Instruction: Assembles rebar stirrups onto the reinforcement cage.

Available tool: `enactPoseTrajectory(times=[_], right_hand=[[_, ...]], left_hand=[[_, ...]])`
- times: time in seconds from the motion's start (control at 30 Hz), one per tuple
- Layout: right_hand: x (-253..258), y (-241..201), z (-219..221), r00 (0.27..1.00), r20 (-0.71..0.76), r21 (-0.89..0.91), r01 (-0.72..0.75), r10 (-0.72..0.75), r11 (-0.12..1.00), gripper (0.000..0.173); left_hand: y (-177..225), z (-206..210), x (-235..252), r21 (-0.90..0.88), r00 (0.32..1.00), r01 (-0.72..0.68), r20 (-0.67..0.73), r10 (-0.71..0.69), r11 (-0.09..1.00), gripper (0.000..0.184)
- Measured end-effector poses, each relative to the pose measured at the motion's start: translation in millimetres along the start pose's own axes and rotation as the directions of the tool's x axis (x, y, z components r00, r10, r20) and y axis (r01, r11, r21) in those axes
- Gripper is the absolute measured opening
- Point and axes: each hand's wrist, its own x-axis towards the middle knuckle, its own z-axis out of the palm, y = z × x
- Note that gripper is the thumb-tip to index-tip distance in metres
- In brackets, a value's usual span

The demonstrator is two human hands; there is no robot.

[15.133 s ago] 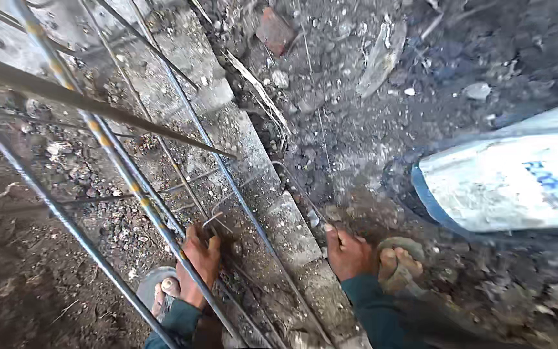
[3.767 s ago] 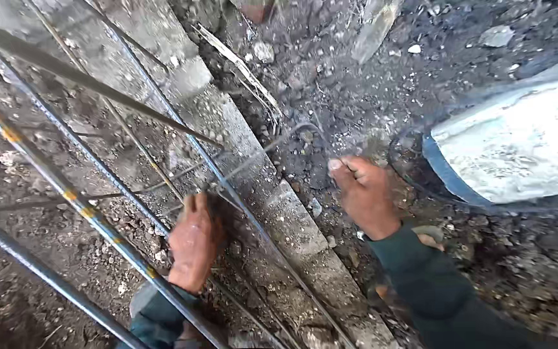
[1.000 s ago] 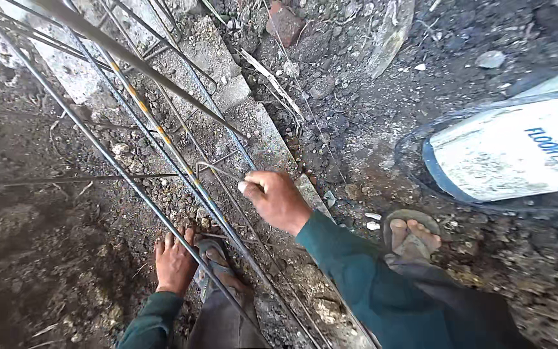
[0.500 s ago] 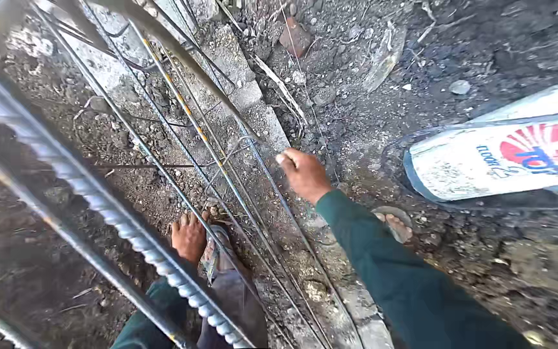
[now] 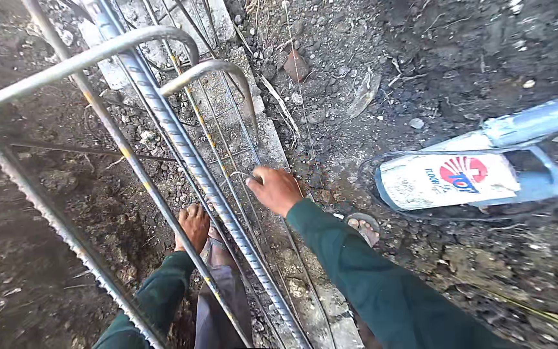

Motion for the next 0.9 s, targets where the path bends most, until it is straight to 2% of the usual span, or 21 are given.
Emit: enactPoseTrajectory(times=[0.07,0.13,0.2,0.27,0.33,0.4,0.43,0.47,0.5,0.53,0.63,0.7,0.77,0.83,0.9], right_hand=[[13.5,-12.4,-2.1,0.996,0.040,0.025,0.075,-0.076,0.997,0.027],[18.5,-13.7,-0.1,0.989,0.033,0.060,0.141,-0.143,0.988,0.028],[12.6,-9.6,6.8,0.985,0.003,0.124,0.171,-0.173,0.977,0.030],[5.9,-5.2,7.5,0.987,0.039,0.117,0.148,-0.154,0.982,0.032],[2.4,-0.7,5.9,0.995,0.029,0.108,0.092,-0.096,0.990,0.033],[3.5,4.8,0.1,0.997,-0.068,0.106,0.038,-0.030,0.994,0.035],[4.8,9.4,-6.4,0.991,-0.132,0.092,0.006,0.006,0.996,0.035],[4.8,15.3,-15.8,0.979,-0.200,0.063,-0.031,0.043,0.998,0.035],[3.3,21.7,-28.4,0.962,-0.258,0.038,-0.080,0.087,0.996,0.035],[-1.6,29.5,-40.8,0.941,-0.317,0.020,-0.115,0.116,0.993,0.034],[-33.3,43.6,-62.3,0.893,-0.440,0.040,-0.080,0.089,0.996,0.025],[-56.3,43.8,-63.4,0.910,-0.413,0.129,0.017,0.038,0.991,0.023],[-68.3,37.2,-58.0,0.938,-0.346,0.274,0.097,0.004,0.957,0.029],[-64.9,19.9,-59.9,0.969,-0.244,0.360,0.111,-0.021,0.927,0.035],[-56.2,4.1,-63.8,0.980,-0.195,0.358,0.118,-0.049,0.926,0.038]], left_hand=[[1.0,0.0,10.2,-0.112,0.993,0.048,0.115,-0.035,0.993,0.027],[-3.5,-4.8,19.4,-0.268,0.975,0.092,0.220,-0.032,0.959,0.041],[-7.7,-2.9,21.9,-0.486,0.970,0.164,0.239,-0.050,0.858,0.056],[-6.0,-1.6,24.2,-0.682,0.960,0.251,0.266,-0.086,0.687,0.060],[-2.2,3.3,26.9,-0.841,0.947,0.322,0.282,-0.156,0.435,0.051],[4.3,5.4,25.6,-0.934,0.924,0.322,0.273,-0.268,0.156,0.037],[7.2,5.5,25.1,-0.954,0.906,0.298,0.271,-0.326,0.035,0.036],[8.0,5.6,25.6,-0.959,0.887,0.281,0.278,-0.367,-0.047,0.044],[6.9,6.4,26.9,-0.959,0.878,0.278,0.280,-0.388,-0.063,0.049],[5.2,8.1,28.2,-0.960,0.880,0.280,0.265,-0.395,-0.021,0.048],[-5.0,13.0,26.7,-0.940,0.926,0.272,0.196,-0.323,0.206,0.034],[-9.2,5.8,19.3,-0.902,0.931,0.289,0.186,-0.314,0.320,0.031],[-13.1,-7.4,6.8,-0.836,0.906,0.351,0.191,-0.377,0.421,0.029],[-22.8,-11.9,-0.5,-0.813,0.874,0.354,0.113,-0.472,0.461,0.028],[-30.7,-19.5,-8.7,-0.823,0.836,0.341,0.045,-0.546,0.454,0.028]])
